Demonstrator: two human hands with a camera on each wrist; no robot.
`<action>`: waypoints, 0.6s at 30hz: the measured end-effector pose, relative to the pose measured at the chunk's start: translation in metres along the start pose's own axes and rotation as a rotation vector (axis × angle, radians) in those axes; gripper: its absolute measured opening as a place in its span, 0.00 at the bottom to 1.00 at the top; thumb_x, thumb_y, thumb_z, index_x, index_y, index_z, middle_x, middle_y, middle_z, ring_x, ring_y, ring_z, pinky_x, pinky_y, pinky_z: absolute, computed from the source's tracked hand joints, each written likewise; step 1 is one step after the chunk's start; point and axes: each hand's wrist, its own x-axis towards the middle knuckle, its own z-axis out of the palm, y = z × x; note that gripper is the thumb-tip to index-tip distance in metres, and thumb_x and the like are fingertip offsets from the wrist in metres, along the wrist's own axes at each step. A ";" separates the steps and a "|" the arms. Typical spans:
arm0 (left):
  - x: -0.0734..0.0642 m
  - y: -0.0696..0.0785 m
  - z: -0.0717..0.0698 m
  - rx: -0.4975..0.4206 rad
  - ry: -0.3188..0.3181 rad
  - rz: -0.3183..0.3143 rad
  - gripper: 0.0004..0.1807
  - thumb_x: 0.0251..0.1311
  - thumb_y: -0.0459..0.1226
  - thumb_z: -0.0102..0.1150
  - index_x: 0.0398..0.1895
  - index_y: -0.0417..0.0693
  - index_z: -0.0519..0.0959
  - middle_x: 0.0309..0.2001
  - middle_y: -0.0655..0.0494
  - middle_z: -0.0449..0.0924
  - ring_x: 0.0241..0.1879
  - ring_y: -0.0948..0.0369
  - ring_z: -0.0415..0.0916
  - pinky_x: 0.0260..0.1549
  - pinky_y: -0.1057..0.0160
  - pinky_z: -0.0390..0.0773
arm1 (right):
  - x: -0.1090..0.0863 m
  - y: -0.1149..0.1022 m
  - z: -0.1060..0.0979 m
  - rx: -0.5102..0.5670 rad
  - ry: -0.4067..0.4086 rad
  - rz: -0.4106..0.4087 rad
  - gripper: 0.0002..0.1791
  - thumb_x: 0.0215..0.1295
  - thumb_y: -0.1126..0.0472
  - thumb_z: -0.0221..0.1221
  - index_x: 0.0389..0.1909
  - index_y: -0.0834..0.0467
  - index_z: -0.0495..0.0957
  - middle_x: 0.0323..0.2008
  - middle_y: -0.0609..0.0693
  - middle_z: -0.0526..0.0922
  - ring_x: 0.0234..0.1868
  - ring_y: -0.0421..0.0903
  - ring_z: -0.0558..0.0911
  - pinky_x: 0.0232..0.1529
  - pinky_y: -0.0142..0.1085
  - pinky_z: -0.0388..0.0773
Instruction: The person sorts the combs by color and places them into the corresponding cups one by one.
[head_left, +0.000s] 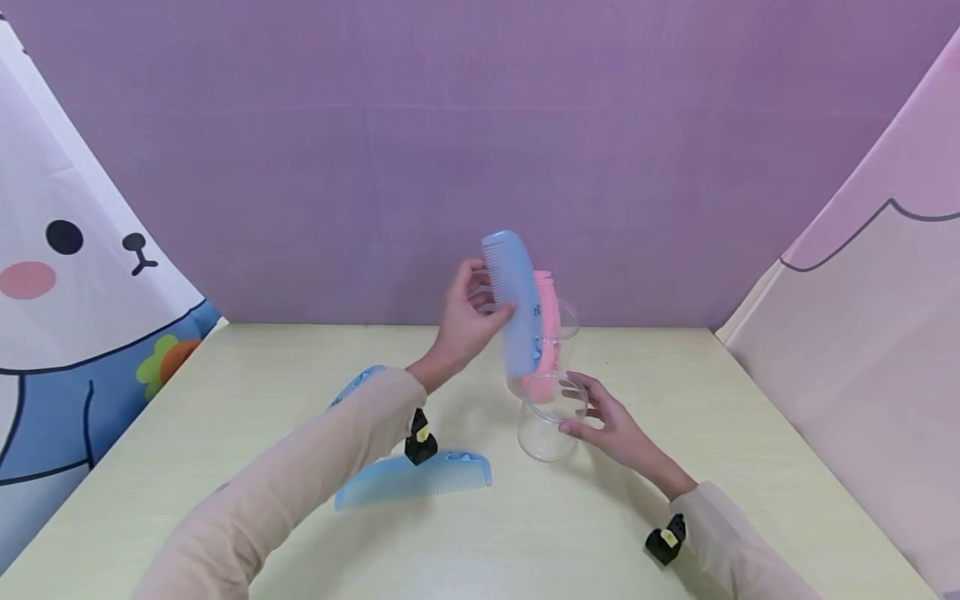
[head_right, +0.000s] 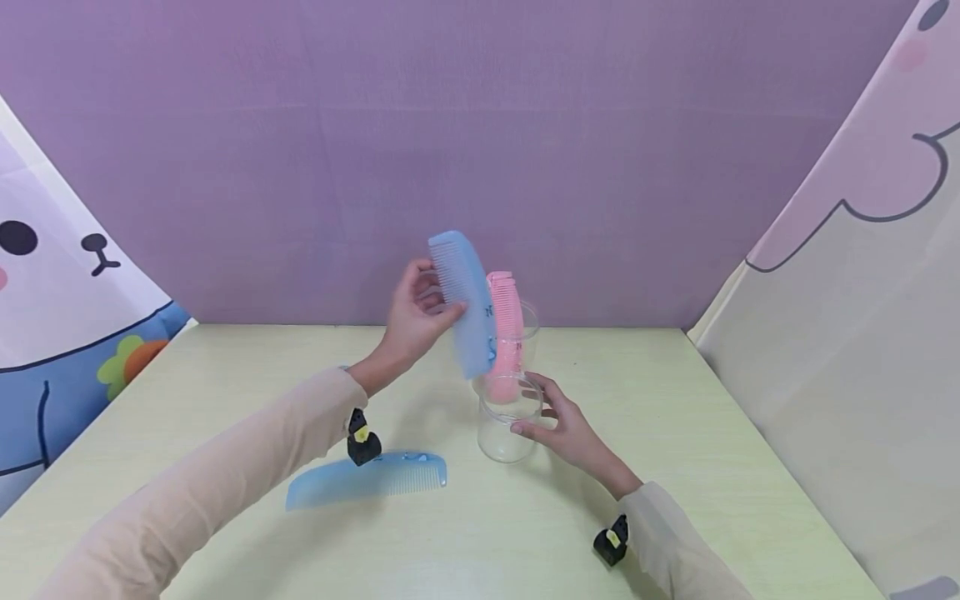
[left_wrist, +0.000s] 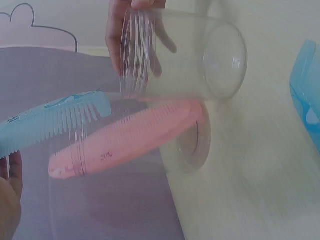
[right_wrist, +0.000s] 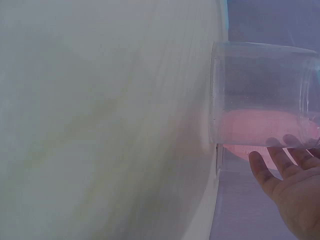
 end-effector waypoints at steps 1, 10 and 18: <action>-0.001 0.001 0.002 -0.006 -0.007 -0.001 0.28 0.48 0.24 0.61 0.52 0.39 0.61 0.44 0.39 0.72 0.39 0.46 0.78 0.40 0.54 0.80 | 0.000 0.000 0.000 0.001 0.000 -0.001 0.37 0.56 0.65 0.61 0.65 0.60 0.55 0.63 0.60 0.65 0.61 0.59 0.68 0.52 0.41 0.74; -0.014 0.015 0.023 -0.065 -0.040 -0.011 0.26 0.48 0.21 0.59 0.49 0.36 0.60 0.42 0.37 0.72 0.37 0.46 0.78 0.32 0.62 0.79 | 0.000 0.001 0.001 0.000 0.007 -0.002 0.37 0.56 0.65 0.61 0.66 0.57 0.55 0.63 0.58 0.65 0.61 0.59 0.68 0.52 0.45 0.74; -0.027 0.003 0.036 -0.065 -0.082 -0.046 0.25 0.50 0.23 0.59 0.50 0.37 0.60 0.44 0.37 0.72 0.38 0.51 0.76 0.32 0.64 0.79 | -0.001 0.000 0.001 0.006 0.006 0.017 0.37 0.57 0.64 0.60 0.66 0.56 0.55 0.62 0.58 0.66 0.60 0.58 0.68 0.51 0.44 0.74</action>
